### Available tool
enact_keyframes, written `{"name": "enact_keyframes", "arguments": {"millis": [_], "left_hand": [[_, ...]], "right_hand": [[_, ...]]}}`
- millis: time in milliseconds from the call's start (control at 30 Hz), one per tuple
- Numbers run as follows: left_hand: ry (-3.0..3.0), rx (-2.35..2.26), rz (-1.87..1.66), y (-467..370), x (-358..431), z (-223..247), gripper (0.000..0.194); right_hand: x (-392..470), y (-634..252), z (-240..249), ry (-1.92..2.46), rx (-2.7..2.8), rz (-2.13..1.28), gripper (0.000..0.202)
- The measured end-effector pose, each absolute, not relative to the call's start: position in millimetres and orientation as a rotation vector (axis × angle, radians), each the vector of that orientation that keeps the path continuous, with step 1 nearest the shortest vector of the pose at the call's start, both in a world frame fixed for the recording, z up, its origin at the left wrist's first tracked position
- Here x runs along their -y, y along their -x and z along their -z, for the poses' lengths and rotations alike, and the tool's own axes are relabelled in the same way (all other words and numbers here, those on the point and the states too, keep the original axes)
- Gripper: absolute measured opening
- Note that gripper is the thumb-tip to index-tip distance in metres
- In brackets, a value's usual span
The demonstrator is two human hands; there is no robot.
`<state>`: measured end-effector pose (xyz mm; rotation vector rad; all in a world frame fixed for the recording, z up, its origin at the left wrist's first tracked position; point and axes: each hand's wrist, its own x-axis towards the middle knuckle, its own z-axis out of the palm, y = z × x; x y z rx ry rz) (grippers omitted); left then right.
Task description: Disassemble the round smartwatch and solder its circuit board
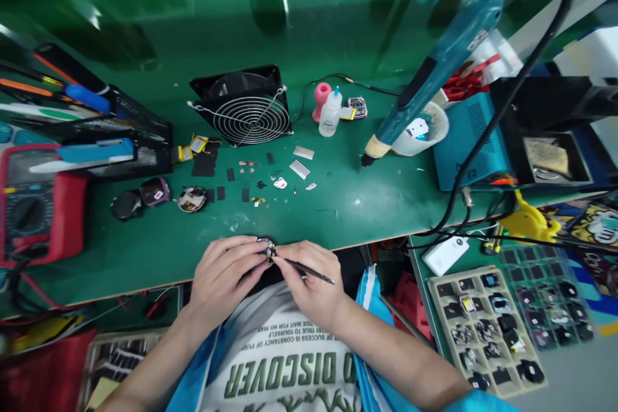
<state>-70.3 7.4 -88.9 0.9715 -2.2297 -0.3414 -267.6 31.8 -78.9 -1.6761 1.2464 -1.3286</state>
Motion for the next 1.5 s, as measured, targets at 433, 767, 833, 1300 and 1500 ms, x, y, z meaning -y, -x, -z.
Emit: {"name": "enact_keyframes", "arguments": {"millis": [433,767,833,1300,1500], "left_hand": [[-1.034,2.194,0.357,69,-8,86,0.015],[-1.109,2.233,0.499,67,-7,81,0.018],[-1.087,2.191,0.514,68,-10,75,0.019],[-0.931,2.159,0.565,79,-37,32,0.023],[-0.921,2.145,0.530,77,-41,34,0.024]], "right_hand": [[18,349,63,1.580,-1.542,0.968,0.048],[17,357,70,1.694,-1.347,1.056,0.021],[13,357,72,1.728,-1.346,1.082,0.010],[-45,325,16,1.511,-0.823,1.142,0.035],[-46,325,15,1.641,-0.827,1.082,0.033]]}}
